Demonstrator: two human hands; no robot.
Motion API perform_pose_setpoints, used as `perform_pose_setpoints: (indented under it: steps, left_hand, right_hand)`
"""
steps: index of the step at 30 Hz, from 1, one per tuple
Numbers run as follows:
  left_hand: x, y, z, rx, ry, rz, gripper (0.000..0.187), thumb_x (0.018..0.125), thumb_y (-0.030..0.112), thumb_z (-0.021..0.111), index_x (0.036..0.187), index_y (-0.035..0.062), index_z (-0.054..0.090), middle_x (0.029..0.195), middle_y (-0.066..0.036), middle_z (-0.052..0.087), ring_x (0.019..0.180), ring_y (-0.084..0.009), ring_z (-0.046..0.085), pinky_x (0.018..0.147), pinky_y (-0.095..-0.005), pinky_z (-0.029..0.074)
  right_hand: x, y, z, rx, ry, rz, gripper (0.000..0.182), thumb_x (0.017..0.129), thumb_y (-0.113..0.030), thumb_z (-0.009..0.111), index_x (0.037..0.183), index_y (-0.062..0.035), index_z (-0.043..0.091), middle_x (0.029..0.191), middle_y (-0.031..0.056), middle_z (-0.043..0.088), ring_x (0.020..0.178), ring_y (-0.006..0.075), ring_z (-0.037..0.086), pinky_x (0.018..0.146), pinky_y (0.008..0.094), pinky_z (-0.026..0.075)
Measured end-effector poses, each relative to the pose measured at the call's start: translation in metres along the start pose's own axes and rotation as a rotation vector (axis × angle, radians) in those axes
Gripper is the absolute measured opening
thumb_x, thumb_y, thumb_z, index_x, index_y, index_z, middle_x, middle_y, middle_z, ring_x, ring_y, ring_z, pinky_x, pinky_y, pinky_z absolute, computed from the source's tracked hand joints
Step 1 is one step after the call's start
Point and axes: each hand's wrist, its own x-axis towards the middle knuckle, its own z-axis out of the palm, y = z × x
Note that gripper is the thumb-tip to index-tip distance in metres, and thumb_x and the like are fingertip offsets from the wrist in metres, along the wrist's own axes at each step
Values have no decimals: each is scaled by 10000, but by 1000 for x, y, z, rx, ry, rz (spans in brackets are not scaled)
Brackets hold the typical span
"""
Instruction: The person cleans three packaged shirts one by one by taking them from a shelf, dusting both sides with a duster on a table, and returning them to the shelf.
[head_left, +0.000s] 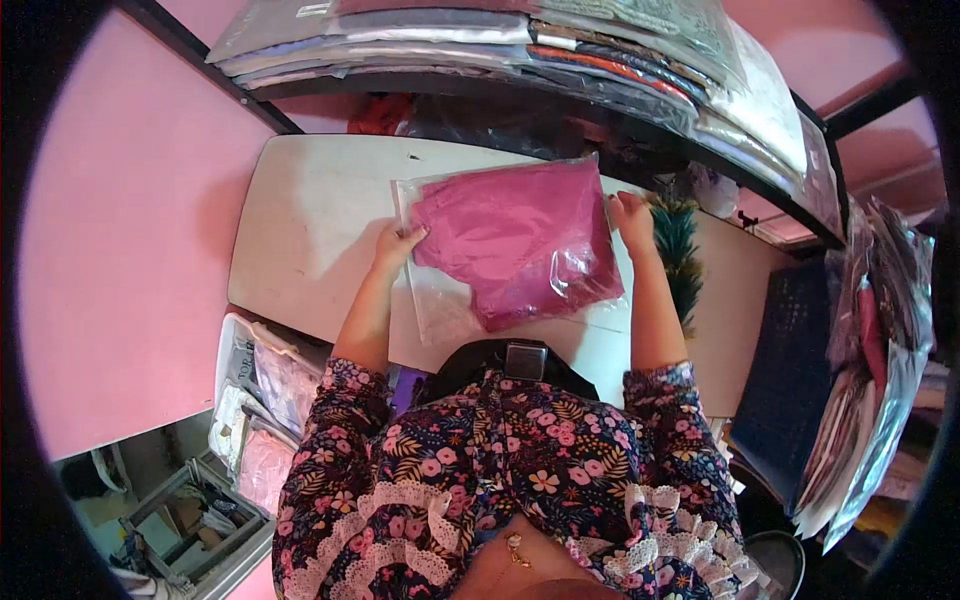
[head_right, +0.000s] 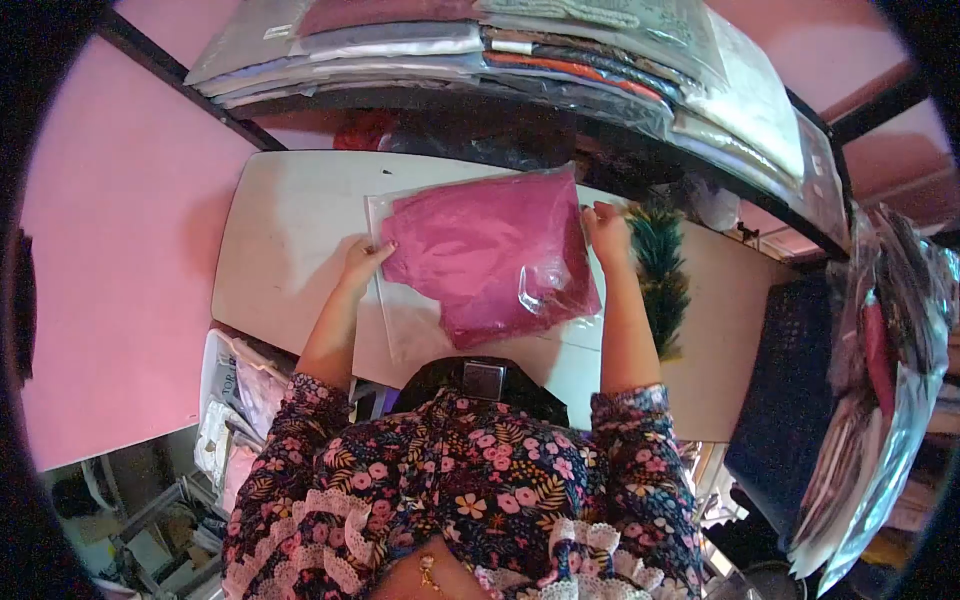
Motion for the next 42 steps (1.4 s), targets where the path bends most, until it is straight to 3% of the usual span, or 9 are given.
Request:
perform_pose_setpoints:
  steps: [4, 8, 16, 24, 27, 30, 34, 36, 42]
  left_hand:
    - [17, -26, -4, 39, -9, -31, 280, 779, 209, 741, 956, 33, 615, 835, -19, 616, 742, -106, 563, 660, -254, 459]
    - [-17, 12, 3, -321, -63, -58, 263, 803, 110, 698, 1025, 31, 580, 925, -40, 633, 824, -122, 601, 732, -274, 493]
    - [-34, 69, -6, -353, -124, 172, 406, 770, -42, 677, 1126, 13, 491, 1003, -53, 620, 889, -128, 610, 794, -280, 504]
    - [-39, 124, -35, 138, -65, 990, 199, 675, -11, 683, 858, 41, 623, 919, -55, 673, 983, -237, 596, 941, -385, 401]
    - [-30, 41, -22, 91, -184, 617, 227, 692, -30, 618, 894, 66, 658, 952, -51, 673, 1216, -227, 445, 1000, -418, 341]
    - [-50, -13, -24, 787, -73, 897, 264, 710, -33, 596, 944, 72, 656, 949, -55, 671, 1181, -249, 463, 998, -421, 338]
    - [-60, -58, -29, 724, 168, 724, 309, 782, -44, 568, 1083, 18, 599, 1177, -102, 571, 1001, -185, 591, 964, -349, 398]
    - [-56, -79, -30, 211, 103, 289, 283, 846, 6, 551, 1127, 30, 573, 1079, -74, 613, 897, -164, 616, 811, -304, 475]
    - [-75, -35, -15, 21, -124, -294, 198, 851, 110, 617, 999, -21, 607, 864, -73, 644, 711, -122, 602, 645, -260, 491]
  right_hand:
    - [18, -56, 5, 281, -195, 146, 584, 809, -445, 648, 1104, 57, 596, 1032, 155, 650, 943, 238, 611, 825, 314, 458]
    - [33, -46, 13, 512, -468, 302, 435, 780, -257, 738, 1074, 33, 600, 964, 74, 650, 844, 145, 598, 770, 279, 462]
    - [-10, -85, -51, 624, -252, 19, 256, 785, -23, 678, 1032, -8, 614, 908, 33, 659, 782, 104, 593, 732, 254, 470]
    - [-73, -69, -112, 463, 51, -412, 260, 709, 57, 659, 949, -32, 615, 1083, 73, 615, 1070, 206, 536, 916, 342, 417]
    - [-115, -28, -87, -126, 29, -413, 303, 661, 34, 671, 942, -68, 619, 1154, 107, 577, 1156, 318, 466, 994, 417, 354]
    - [-162, 1, -83, -347, 171, -293, 357, 665, -2, 681, 1007, -79, 614, 1180, 145, 554, 1150, 353, 457, 986, 447, 355]
    - [-221, 69, -85, -311, 509, 250, 428, 737, -72, 652, 1150, -42, 544, 1170, 221, 530, 1106, 395, 475, 925, 460, 386]
    - [-240, 80, -80, -421, 368, 300, 431, 757, -99, 646, 1167, -34, 529, 1148, 226, 543, 1081, 391, 494, 902, 459, 400]
    - [-213, 70, -78, -127, 141, 440, 399, 856, -166, 577, 1214, -16, 484, 887, 195, 623, 790, 372, 592, 698, 431, 477]
